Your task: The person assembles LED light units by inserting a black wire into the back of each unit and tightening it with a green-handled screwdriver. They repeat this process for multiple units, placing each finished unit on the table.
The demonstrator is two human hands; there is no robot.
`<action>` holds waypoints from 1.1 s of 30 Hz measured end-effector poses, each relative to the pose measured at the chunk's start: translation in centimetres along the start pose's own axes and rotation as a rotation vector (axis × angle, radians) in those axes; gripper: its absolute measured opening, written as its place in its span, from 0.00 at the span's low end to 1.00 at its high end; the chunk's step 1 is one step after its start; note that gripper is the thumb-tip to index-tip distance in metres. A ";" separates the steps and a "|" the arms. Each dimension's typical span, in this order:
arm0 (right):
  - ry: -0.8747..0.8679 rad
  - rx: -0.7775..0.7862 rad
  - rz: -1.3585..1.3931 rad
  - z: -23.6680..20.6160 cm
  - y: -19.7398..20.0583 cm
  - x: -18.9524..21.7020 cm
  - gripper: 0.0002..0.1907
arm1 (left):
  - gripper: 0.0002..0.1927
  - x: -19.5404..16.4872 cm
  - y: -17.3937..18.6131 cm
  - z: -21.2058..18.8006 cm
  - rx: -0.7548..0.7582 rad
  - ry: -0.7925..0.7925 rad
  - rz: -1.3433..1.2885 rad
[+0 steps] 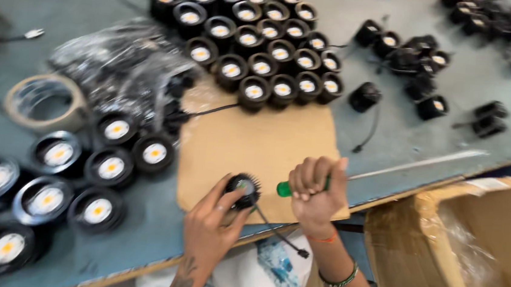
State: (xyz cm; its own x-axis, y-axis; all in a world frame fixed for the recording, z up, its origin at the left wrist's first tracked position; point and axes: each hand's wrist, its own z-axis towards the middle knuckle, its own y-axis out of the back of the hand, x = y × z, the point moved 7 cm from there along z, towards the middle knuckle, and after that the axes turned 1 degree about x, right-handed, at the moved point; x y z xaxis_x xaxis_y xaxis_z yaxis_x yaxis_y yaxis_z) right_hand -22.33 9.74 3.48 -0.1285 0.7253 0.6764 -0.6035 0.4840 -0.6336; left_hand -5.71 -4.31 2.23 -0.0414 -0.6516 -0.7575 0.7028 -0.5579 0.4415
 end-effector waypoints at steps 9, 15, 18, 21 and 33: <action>-0.104 0.344 -0.141 1.5 -7.9 -3.8 0.26 | 0.20 -0.6 1.1 0.6 0.039 0.019 0.006; -0.142 0.357 -0.178 1.2 -6.4 -3.8 0.25 | 0.19 -1.1 2.4 0.9 0.008 -0.009 -0.169; -0.155 0.359 -0.155 1.4 -6.4 -3.8 0.25 | 0.15 0.1 2.1 1.7 0.102 0.124 -0.349; -0.156 0.382 -0.145 1.6 -6.6 -3.9 0.26 | 0.18 0.5 1.8 2.7 0.080 0.150 -0.358; -0.282 0.074 -0.227 1.0 -2.5 -0.9 0.17 | 0.15 0.5 1.1 4.1 0.211 0.278 -0.256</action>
State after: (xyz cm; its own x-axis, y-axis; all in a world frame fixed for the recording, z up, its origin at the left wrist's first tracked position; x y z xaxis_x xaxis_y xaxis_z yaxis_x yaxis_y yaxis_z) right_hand -21.50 7.42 4.80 -0.1907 0.4354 0.8798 -0.6952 0.5729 -0.4342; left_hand -7.81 -7.38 4.30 0.0170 -0.3313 -0.9434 0.5328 -0.7954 0.2889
